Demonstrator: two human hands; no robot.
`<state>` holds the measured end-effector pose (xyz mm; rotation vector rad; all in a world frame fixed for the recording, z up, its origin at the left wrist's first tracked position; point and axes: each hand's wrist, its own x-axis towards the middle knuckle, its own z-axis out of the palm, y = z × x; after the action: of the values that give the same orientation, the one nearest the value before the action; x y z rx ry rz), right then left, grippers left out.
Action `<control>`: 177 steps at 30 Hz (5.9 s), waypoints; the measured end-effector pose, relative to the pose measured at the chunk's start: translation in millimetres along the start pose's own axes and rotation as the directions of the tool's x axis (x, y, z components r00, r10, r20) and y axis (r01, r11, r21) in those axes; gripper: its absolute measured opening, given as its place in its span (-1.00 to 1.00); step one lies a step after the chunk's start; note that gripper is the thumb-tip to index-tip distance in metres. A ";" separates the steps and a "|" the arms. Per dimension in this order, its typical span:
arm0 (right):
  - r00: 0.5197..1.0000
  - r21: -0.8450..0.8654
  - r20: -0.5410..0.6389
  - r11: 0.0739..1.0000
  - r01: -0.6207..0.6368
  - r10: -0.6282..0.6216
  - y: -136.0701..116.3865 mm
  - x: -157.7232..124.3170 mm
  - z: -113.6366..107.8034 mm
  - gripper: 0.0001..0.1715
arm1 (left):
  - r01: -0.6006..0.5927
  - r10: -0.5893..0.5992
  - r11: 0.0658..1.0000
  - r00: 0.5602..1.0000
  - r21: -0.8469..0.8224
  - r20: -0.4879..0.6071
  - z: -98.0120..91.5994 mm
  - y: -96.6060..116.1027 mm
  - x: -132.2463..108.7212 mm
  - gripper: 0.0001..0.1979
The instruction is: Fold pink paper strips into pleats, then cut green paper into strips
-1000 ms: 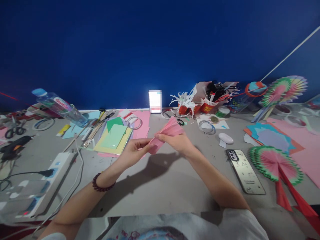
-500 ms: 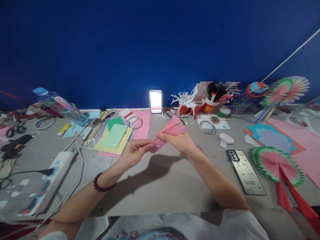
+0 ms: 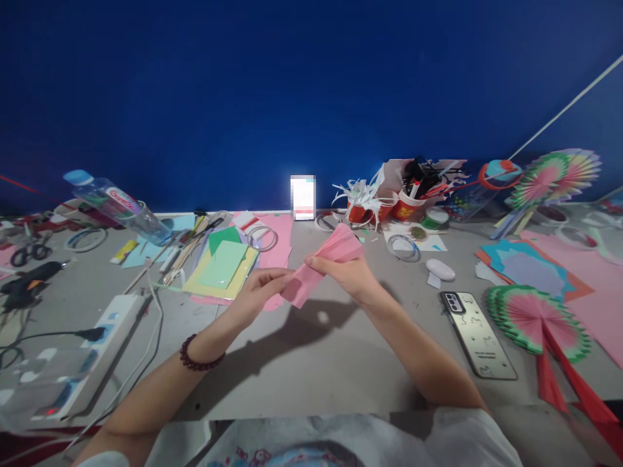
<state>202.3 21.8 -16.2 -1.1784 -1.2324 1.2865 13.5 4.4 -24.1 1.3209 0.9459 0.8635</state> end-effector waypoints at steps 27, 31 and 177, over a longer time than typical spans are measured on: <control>0.970 -0.083 0.207 0.986 0.145 -0.126 -5.9 -3.4 4.1 -0.84 | -0.319 0.355 0.839 0.935 0.441 0.002 -2.1 0.1 -1.8 -0.80; 0.963 -0.078 0.232 0.985 0.157 -0.135 -4.4 -5.4 7.5 -0.88 | -0.392 0.450 0.807 0.893 0.442 -0.029 -2.1 -1.8 -0.2 -0.81; 0.771 -0.275 0.072 0.730 0.625 -0.633 6.3 -28.9 24.7 -0.87 | -0.741 0.788 0.599 0.612 0.304 -0.061 -4.5 -15.6 0.3 -0.83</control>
<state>179.6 -8.9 -21.3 -0.8342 -1.6534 0.5862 9.2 5.3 -39.7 1.9536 0.5992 1.6059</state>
